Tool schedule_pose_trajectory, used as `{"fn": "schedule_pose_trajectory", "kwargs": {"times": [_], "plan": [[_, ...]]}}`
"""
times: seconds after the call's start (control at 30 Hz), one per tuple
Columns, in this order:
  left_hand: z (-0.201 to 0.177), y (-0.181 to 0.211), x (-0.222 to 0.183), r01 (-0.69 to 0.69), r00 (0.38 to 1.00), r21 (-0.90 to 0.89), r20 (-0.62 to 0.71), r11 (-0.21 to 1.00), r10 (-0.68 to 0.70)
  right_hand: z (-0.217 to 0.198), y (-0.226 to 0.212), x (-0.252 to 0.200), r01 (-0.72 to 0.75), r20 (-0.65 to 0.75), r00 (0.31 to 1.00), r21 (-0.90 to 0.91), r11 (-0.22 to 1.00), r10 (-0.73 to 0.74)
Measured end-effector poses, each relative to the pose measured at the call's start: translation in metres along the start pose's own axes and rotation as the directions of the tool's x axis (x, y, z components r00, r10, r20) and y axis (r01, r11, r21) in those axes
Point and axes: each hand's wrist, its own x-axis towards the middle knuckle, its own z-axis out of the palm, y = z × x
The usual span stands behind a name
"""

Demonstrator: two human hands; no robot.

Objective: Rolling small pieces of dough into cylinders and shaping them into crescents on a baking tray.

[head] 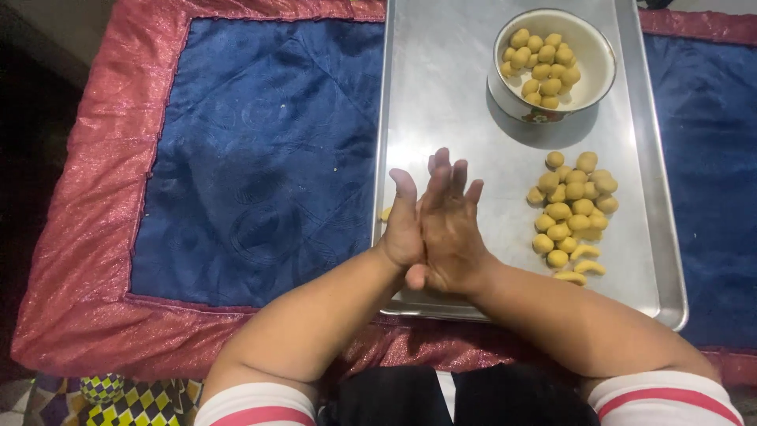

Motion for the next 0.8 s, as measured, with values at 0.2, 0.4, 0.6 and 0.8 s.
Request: {"fn": "schedule_pose_trajectory", "kwargs": {"times": [0.2, 0.4, 0.6, 0.8], "plan": [[0.010, 0.004, -0.010, 0.082, 0.993, -0.164, 0.099, 0.983, -0.067, -0.053, 0.000, 0.041, -0.460, 0.213, 0.885, 0.274, 0.844, 0.414], [-0.005, 0.022, 0.000, 0.120, 0.981, -0.462, -0.081, 0.879, -0.177, -0.080, 0.008, 0.039, -0.247, -0.025, 0.961, 0.355, 0.901, 0.274], [0.007, 0.026, -0.005, 0.031, 0.975, -0.297, -0.203, 0.954, -0.095, -0.057, 0.001, 0.035, -0.105, -0.084, 0.990, 0.053, 0.993, 0.110], [0.012, 0.041, 0.001, -0.089, 0.988, 0.334, -0.089, 0.938, 0.125, -0.085, -0.013, 0.048, -0.136, 0.059, 0.990, 0.209, 0.968, 0.126]]}}
